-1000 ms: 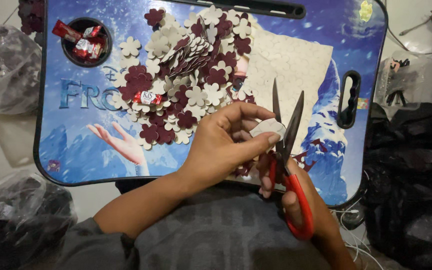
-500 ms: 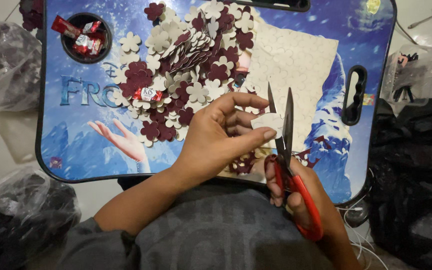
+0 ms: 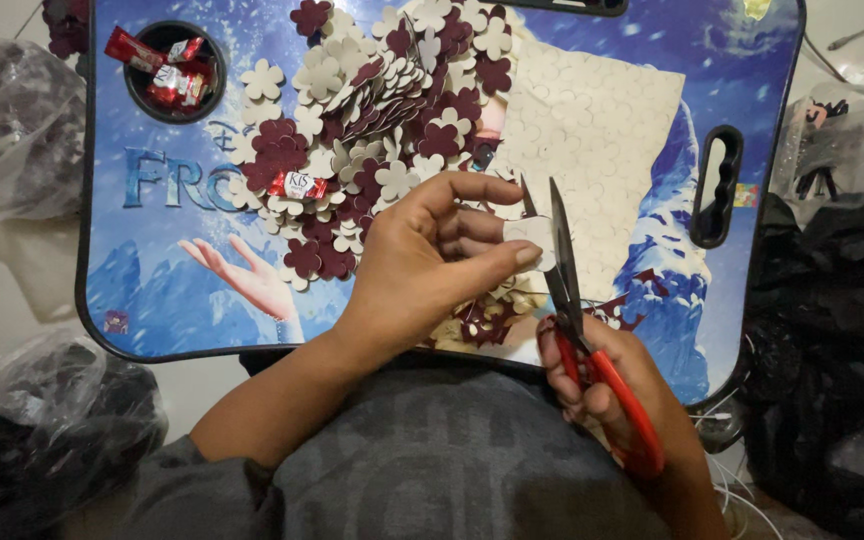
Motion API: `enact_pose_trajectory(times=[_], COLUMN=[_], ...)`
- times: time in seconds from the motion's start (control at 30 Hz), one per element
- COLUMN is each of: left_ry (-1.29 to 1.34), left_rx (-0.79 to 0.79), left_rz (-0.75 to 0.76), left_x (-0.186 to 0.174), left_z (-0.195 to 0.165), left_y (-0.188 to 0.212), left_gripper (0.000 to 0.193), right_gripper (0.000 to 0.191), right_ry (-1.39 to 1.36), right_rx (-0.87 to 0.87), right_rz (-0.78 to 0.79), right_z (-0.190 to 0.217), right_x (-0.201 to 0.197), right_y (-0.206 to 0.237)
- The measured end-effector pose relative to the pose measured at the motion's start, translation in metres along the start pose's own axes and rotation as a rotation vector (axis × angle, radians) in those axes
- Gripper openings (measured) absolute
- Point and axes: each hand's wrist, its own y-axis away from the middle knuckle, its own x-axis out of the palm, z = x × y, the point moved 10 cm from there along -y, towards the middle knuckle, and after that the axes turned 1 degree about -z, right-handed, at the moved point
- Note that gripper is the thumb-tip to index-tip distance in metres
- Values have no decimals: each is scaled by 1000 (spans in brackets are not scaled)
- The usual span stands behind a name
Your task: The person sits with a lap desk and uses scissors to trim the edges of small flower-shaped cutouts one at a time, placing finished pieces on the desk and setting scraps aside, occasionally reaching into a small bowl on the desk.
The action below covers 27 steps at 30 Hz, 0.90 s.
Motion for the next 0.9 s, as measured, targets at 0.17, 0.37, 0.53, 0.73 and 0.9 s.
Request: enact_pose_trajectory(times=[0.17, 0.37, 0.53, 0.73, 0.9], left_ry=[-13, -24, -16, -61, -44], left_rx=[2, -26, -6, -25, -30], left_rz=[-6, 1, 7, 3, 5], left_x=[-3, -5, -6, -9, -11], left_z=[-2, -3, -4, -2, -2], left_y=[1, 1, -1, -1, -1], left_gripper=[41, 39, 35, 35, 34], right_gripper=[95, 91, 91, 92, 91], right_ry=[22, 35, 80, 71, 100], right_rx=[14, 36, 41, 62, 20], right_rz=[20, 28, 12, 99, 123], right_z=[-3, -6, -12, -24, -23], right_x=[-3, -9, -17, -22, -23], right_y=[3, 4, 4, -5, -6])
